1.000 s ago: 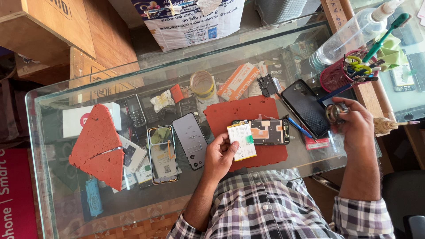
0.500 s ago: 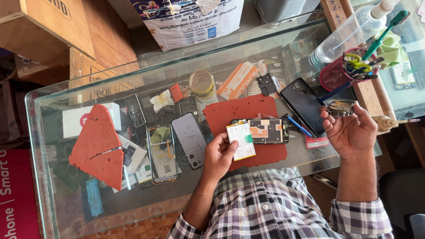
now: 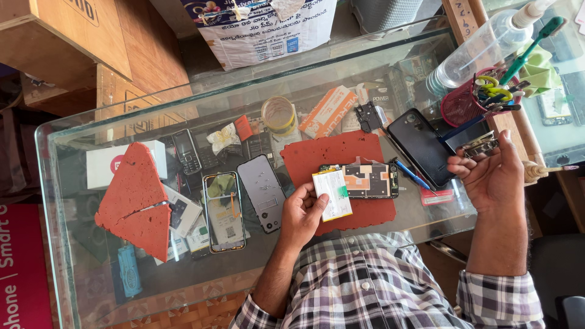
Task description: The person removes a battery from a partially disassembled mobile phone and then uses a screwdriver to secure internal components.
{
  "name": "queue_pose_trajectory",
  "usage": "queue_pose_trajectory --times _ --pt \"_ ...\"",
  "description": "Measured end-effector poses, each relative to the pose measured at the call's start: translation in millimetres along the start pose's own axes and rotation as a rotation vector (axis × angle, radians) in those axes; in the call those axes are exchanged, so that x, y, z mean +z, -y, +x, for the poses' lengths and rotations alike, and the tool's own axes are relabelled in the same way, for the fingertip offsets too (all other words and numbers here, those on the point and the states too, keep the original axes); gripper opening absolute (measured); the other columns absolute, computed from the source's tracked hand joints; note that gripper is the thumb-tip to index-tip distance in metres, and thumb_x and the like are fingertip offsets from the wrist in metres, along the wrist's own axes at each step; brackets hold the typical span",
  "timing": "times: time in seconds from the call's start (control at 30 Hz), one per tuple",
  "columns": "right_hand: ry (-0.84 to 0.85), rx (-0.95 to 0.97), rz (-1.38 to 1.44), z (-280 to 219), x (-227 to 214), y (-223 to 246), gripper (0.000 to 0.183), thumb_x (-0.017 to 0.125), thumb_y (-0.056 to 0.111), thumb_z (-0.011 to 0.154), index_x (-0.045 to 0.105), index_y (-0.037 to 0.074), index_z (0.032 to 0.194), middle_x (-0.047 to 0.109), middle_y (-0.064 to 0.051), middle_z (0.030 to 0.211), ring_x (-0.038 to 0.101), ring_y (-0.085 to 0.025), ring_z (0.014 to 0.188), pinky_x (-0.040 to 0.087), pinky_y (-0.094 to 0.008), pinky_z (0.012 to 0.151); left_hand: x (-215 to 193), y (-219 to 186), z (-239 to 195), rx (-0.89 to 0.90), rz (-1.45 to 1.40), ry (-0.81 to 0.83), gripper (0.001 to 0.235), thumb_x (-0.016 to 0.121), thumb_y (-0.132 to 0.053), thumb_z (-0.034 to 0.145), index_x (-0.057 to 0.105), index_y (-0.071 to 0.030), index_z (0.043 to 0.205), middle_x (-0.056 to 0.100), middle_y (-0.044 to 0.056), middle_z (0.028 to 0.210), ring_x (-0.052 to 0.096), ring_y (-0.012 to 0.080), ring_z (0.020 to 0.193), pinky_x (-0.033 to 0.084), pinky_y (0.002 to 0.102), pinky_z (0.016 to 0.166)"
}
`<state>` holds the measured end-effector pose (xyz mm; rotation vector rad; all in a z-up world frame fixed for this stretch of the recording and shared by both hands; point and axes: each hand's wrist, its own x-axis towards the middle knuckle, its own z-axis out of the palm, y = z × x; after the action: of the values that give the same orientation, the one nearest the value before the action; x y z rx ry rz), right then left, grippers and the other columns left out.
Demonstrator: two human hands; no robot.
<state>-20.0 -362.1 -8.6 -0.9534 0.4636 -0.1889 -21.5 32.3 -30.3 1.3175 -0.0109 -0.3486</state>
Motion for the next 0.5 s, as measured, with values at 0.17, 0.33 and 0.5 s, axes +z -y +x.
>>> queue_pose_trajectory --times 0.17,0.33,0.5 --pt "-0.289 -0.332 -0.707 -19.3 43.4 16.3 0.044 0.069 0.033 0.105 0.043 0.002 0.122 0.06 -0.017 0.093 0.064 -0.03 0.071 0.057 -0.047 0.063 -0.6 -1.5 -1.6 0.005 -0.037 0.001 0.029 0.066 -0.014 0.101 0.063 0.005 0.123 0.075 0.009 0.101 0.072 0.0079 0.089 0.06 0.024 0.076" --pt "-0.305 -0.63 -1.67 -16.1 41.1 26.3 0.036 0.085 0.019 0.094 0.069 0.007 0.124 0.062 -0.026 0.112 0.063 -0.044 0.104 0.05 -0.054 0.093 -2.9 -1.8 -3.7 0.006 -0.037 -0.024 0.028 0.066 -0.013 0.102 0.064 0.006 0.122 0.075 0.009 0.102 0.07 0.0074 0.087 0.057 0.024 0.073" --pt "-0.275 -0.543 -1.852 17.3 1.2 16.0 0.042 0.081 0.013 0.087 0.068 0.016 0.128 0.057 -0.024 0.124 0.054 -0.045 0.127 0.044 -0.054 0.111 -7.2 1.9 -6.0 0.016 -0.047 -0.066 0.025 0.066 -0.012 0.101 0.064 0.006 0.118 0.075 0.01 0.101 0.07 0.0077 0.085 0.058 0.024 0.073"
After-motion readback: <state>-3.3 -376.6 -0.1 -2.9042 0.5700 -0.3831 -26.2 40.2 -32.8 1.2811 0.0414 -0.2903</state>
